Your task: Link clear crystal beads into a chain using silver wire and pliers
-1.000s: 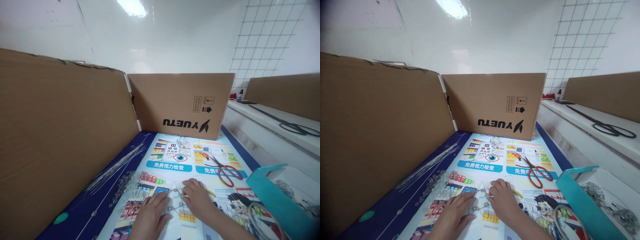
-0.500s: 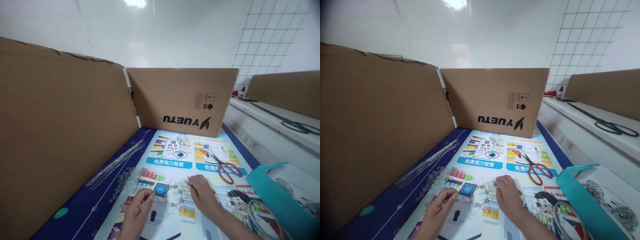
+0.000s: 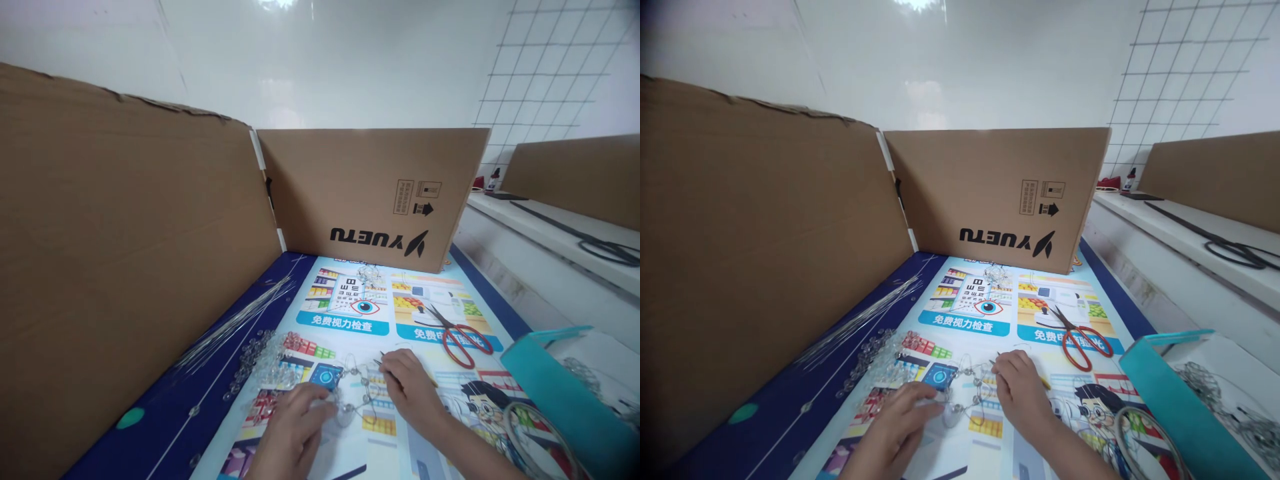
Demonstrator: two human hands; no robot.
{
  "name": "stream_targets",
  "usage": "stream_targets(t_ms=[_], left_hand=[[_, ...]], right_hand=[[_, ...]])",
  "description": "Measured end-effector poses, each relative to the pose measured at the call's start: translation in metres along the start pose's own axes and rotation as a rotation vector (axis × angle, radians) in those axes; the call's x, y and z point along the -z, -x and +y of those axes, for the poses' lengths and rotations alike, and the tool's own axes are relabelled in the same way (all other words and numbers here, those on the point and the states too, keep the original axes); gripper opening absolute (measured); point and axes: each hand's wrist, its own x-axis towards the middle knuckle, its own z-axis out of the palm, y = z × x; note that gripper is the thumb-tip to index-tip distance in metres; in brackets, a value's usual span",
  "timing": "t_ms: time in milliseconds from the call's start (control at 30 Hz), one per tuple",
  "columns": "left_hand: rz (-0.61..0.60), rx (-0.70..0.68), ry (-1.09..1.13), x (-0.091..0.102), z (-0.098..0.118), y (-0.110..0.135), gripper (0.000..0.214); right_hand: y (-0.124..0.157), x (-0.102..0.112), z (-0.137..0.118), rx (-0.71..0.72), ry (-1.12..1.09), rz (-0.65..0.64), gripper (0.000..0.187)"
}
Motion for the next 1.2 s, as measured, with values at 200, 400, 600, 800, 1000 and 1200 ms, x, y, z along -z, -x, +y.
stream_targets(t_ms=[200, 400, 600, 800, 1000, 1200], left_hand=[[-0.128, -0.034, -0.090, 0.001, 0.008, -0.001, 0.047], [-0.150, -0.019, -0.153, 0.002, 0.006, -0.003, 0.045], [-0.186, 0.071, -0.172, -0.003, 0.002, -0.003, 0.043], [-0.088, 0.143, -0.312, -0.007, -0.007, -0.008, 0.049], [-0.130, 0.187, -0.413, -0.012, -0.007, -0.014, 0.053], [-0.196, 0.210, -0.491, -0.010, 0.000, -0.019, 0.063]], right_hand=[[0.000, 0.000, 0.000, -0.006, -0.009, -0.027, 0.020], [-0.001, 0.002, -0.002, -0.007, -0.012, -0.029, 0.019], [-0.002, 0.004, -0.005, -0.010, -0.007, -0.030, 0.019], [-0.002, 0.003, -0.004, -0.007, -0.003, -0.035, 0.020], [0.000, 0.004, -0.005, -0.008, -0.023, -0.025, 0.019], [-0.001, 0.006, -0.006, -0.006, -0.018, -0.013, 0.020]])
